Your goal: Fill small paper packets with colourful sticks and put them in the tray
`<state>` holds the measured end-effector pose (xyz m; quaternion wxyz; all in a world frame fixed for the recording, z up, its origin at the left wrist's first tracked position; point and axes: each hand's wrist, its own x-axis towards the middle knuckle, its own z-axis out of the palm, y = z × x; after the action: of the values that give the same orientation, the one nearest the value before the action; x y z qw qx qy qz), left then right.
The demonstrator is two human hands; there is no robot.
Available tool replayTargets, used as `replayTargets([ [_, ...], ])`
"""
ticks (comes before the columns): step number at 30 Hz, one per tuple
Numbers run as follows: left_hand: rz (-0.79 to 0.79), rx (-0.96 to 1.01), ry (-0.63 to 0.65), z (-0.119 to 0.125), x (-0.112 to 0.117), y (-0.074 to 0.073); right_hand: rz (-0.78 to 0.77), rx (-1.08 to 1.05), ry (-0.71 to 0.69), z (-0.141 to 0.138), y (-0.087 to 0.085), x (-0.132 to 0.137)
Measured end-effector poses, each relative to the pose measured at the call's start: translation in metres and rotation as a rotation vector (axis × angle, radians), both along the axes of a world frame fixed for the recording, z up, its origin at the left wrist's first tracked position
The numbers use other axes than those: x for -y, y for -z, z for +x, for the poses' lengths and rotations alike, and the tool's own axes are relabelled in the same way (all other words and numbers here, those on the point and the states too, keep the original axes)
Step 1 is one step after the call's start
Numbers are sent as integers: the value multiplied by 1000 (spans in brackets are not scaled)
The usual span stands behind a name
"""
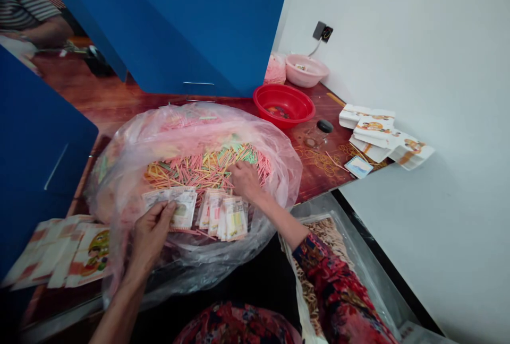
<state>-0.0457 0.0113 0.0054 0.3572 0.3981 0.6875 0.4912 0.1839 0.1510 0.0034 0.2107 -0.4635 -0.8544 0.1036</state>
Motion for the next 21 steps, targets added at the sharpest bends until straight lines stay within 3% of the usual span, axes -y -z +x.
replayTargets([
  [4, -13, 27, 6, -3, 1, 4, 178, 325, -31, 29, 14, -32],
  [9, -11, 34, 13, 2, 0, 5, 322, 431, -122, 33, 19, -45],
  [15, -53, 49, -32, -1, 2, 6, 293, 290, -72, 45, 34, -48],
  [21, -38, 51, -26, 0, 2, 2, 204, 88, -145, 53, 38, -51],
])
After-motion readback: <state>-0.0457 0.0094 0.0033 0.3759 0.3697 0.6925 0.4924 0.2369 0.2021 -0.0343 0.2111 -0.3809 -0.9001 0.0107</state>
